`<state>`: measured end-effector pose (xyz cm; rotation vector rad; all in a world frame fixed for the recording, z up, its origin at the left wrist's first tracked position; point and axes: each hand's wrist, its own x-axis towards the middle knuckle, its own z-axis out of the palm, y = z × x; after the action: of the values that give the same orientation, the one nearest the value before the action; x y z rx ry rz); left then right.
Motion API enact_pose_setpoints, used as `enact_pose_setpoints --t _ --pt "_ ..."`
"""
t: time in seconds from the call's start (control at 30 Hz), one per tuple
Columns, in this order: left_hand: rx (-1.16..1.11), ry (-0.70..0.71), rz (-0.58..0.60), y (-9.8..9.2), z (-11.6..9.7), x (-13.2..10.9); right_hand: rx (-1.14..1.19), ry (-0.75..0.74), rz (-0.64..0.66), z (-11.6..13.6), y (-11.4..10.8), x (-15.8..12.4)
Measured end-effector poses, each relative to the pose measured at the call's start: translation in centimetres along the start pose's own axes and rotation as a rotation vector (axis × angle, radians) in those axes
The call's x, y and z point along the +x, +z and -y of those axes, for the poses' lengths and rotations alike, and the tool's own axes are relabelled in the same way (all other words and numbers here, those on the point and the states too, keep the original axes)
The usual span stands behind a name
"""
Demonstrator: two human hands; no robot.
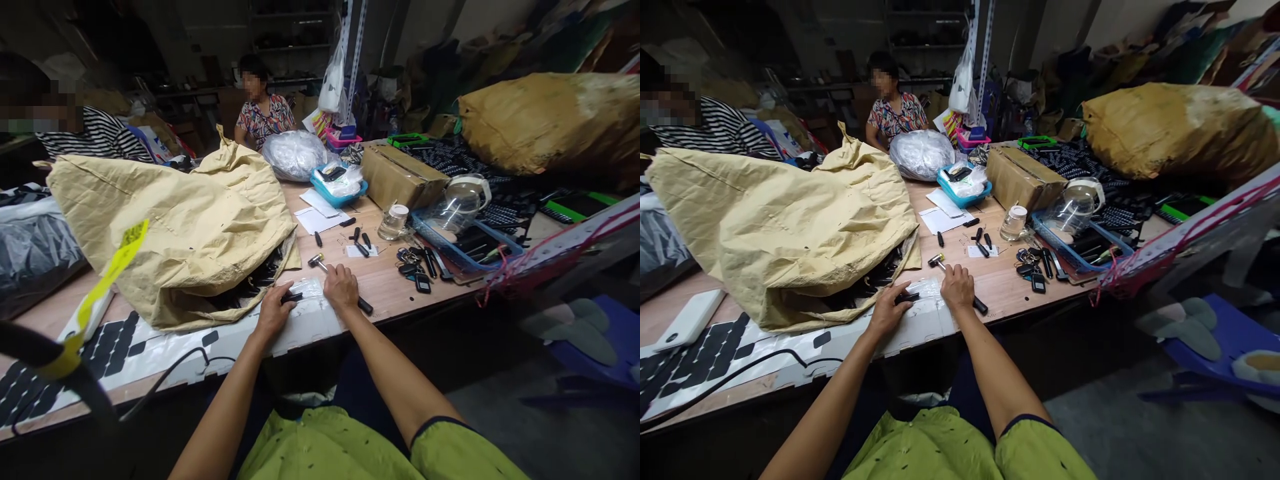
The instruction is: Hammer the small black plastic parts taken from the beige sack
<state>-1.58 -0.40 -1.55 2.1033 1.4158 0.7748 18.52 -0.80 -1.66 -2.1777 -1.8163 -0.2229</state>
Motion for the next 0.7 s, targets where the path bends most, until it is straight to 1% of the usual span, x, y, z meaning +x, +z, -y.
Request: enact_pose_setpoints --t 0.1,0.23,0.33,0.47,0.57,0.7 --pt "-0.011 -0.003 -0.064 -0.4 0.6 -0.6 -0.007 0.001 0.008 0.0 -0.1 0.0" --pt "0.043 -0.084 -0.171 -0.6 0.8 -1.1 -0.018 0.004 0.017 0.0 0.0 0.0" --pt "0.062 -0.117 -0.163 -0.4 0.6 -1.0 -0.020 0.009 0.009 -0.1 0.1 -0.1" --pt "0.079 -0.119 -0.150 0.0 0.2 -0.9 -0.011 0.020 0.012 -0.3 0.1 -0.2" --pt "0.095 -0.119 -0.149 0.1 -0.1 -0.9 0.024 0.022 0.039 -0.6 -0.1 0.0" --pt "0.098 -0.129 -0.125 0.1 -0.4 -0.7 0.139 0.052 0.093 -1.4 -1.0 0.6"
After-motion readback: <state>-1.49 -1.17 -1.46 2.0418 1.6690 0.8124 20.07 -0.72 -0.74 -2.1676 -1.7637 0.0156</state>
